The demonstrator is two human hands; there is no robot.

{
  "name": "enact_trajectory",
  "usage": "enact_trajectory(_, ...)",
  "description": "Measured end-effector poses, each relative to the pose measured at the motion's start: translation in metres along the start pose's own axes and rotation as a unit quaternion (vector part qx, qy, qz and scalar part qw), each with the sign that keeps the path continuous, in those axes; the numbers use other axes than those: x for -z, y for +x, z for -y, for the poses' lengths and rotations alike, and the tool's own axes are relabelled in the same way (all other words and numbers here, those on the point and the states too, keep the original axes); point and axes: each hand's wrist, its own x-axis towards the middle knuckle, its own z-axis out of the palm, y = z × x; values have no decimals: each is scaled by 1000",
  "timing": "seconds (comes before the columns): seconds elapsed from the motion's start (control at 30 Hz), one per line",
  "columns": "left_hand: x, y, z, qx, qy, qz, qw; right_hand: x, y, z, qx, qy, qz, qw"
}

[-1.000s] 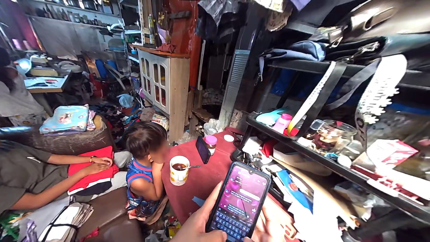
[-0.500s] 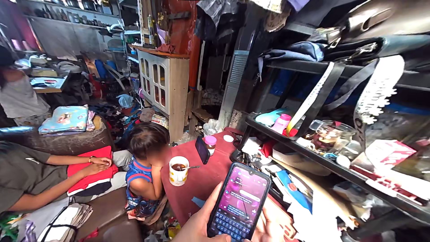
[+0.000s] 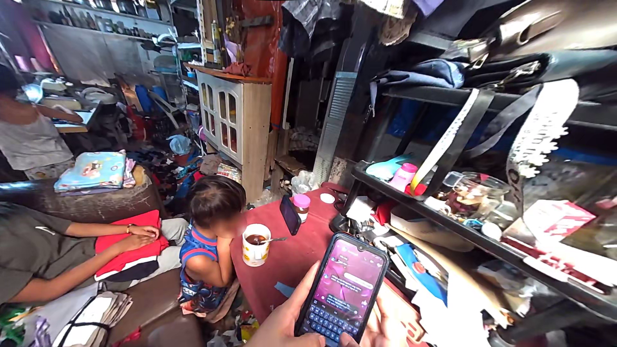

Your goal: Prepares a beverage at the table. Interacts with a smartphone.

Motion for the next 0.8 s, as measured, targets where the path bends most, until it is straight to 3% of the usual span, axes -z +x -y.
enact_trajectory(0.5, -2, 1, 3, -6, 43, -18, 999, 4, 1, -3, 8, 19, 10, 1000)
enact_trajectory(0.8, 3, 0, 0, 11, -33, 25, 999, 8, 0, -5, 12, 36, 25, 999)
